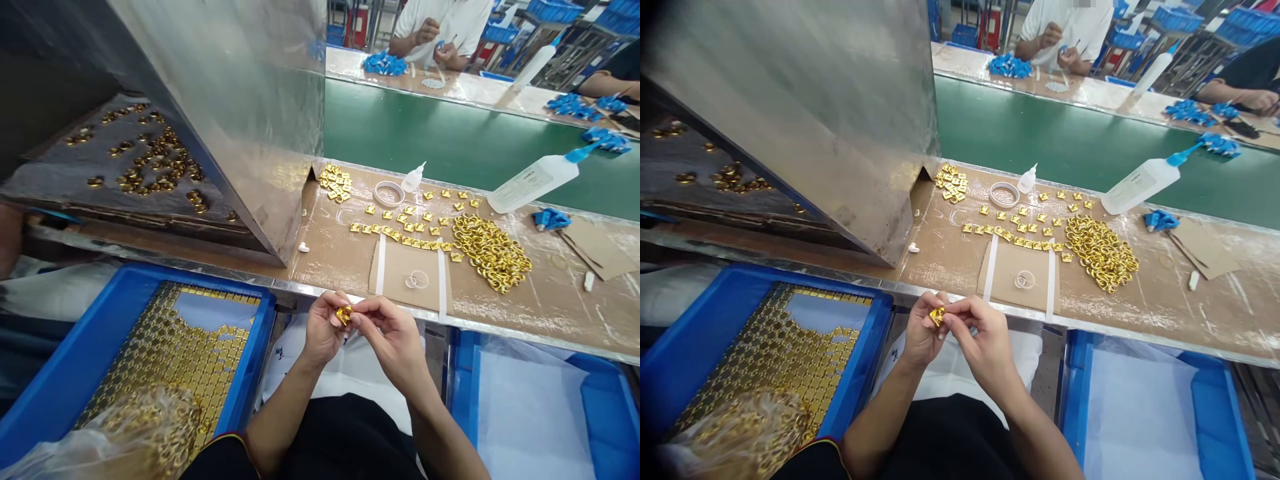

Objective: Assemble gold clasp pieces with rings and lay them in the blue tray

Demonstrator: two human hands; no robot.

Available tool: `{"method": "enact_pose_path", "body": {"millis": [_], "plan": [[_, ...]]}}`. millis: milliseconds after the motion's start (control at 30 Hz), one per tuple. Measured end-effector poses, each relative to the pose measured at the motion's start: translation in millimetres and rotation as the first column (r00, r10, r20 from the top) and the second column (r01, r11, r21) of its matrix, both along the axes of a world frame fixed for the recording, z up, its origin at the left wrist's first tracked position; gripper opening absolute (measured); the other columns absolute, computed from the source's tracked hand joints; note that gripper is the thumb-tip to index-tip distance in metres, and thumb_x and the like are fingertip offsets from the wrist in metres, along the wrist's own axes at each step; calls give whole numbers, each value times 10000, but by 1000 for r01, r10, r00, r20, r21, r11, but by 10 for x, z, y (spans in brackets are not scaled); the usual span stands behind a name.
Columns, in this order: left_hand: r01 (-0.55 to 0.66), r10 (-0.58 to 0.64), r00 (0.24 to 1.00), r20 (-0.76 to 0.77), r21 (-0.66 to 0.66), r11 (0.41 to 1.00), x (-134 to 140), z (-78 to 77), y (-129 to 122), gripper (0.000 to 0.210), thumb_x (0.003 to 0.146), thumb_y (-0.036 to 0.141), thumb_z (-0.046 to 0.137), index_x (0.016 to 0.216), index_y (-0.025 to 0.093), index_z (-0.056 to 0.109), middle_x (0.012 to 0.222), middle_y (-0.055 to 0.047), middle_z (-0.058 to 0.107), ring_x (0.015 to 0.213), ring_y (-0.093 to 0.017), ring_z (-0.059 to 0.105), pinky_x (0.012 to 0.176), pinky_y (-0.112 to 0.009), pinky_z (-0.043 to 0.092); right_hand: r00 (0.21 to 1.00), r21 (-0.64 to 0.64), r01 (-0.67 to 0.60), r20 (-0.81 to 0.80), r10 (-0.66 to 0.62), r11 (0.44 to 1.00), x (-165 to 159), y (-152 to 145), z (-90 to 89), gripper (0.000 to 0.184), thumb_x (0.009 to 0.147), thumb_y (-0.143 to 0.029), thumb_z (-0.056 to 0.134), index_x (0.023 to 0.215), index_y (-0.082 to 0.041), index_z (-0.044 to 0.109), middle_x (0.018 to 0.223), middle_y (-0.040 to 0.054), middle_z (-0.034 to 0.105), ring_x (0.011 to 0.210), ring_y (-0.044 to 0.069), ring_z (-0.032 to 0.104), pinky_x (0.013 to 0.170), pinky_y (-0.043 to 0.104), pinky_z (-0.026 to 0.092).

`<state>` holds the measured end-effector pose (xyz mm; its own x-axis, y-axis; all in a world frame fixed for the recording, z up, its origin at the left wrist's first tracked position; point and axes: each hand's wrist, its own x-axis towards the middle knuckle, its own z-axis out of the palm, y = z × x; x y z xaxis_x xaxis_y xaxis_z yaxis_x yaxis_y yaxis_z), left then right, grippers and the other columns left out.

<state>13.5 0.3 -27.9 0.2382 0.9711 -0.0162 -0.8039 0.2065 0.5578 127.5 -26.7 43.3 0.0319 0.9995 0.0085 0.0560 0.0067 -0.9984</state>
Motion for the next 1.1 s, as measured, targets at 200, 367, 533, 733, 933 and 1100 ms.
{"method": "enact_pose_path", "body": {"millis": [200,367,533,733,933,1100], "plan": [[75,-74,997,30,-12,997,-18,-22,-17,497,583,541,944,729,180,636,707,58,510,454,-13,373,432,-151,327,998,87,4,62,-9,996,-31,5,-62,120,919,-304,732,843,-212,741,733,14,706,643,157,675,606,269,542],[106,-106,994,3,-118,987,-2,-8,-66,642,506,630,939,587,158,511,698,46,438,566,-71,399,553,-221,383,988,222,52,129,-82,974,-74,-13,-136,77,918,-223,728,845,-226,752,743,8,689,662,150,637,602,257,506],[157,-149,987,61,-187,970,-5,60,-127,623,542,602,940,589,157,506,870,9,459,681,-97,427,651,-251,429,972,331,74,186,-141,941,-95,-47,-158,87,918,-163,724,872,-230,752,781,10,708,707,154,663,649,255,548],[185,-174,982,67,-209,960,5,145,-138,606,586,627,907,599,165,515,911,2,446,701,-110,437,700,-280,466,966,397,82,194,-171,914,-86,-97,-155,147,928,-99,687,951,-235,738,842,20,723,772,165,691,684,257,575],[173,-164,985,58,-210,962,13,217,-133,570,634,595,897,590,164,528,874,4,438,693,-109,449,692,-264,502,959,444,121,178,-220,888,-129,-132,-195,203,914,-48,681,986,-231,731,854,23,733,769,162,703,682,255,588],[174,-162,984,69,-216,961,6,235,-141,554,660,582,888,593,168,526,865,2,422,719,-119,465,700,-261,514,959,459,141,159,-237,877,-163,-139,-198,218,902,-18,681,961,-223,728,862,25,743,793,159,713,711,254,598]]}}
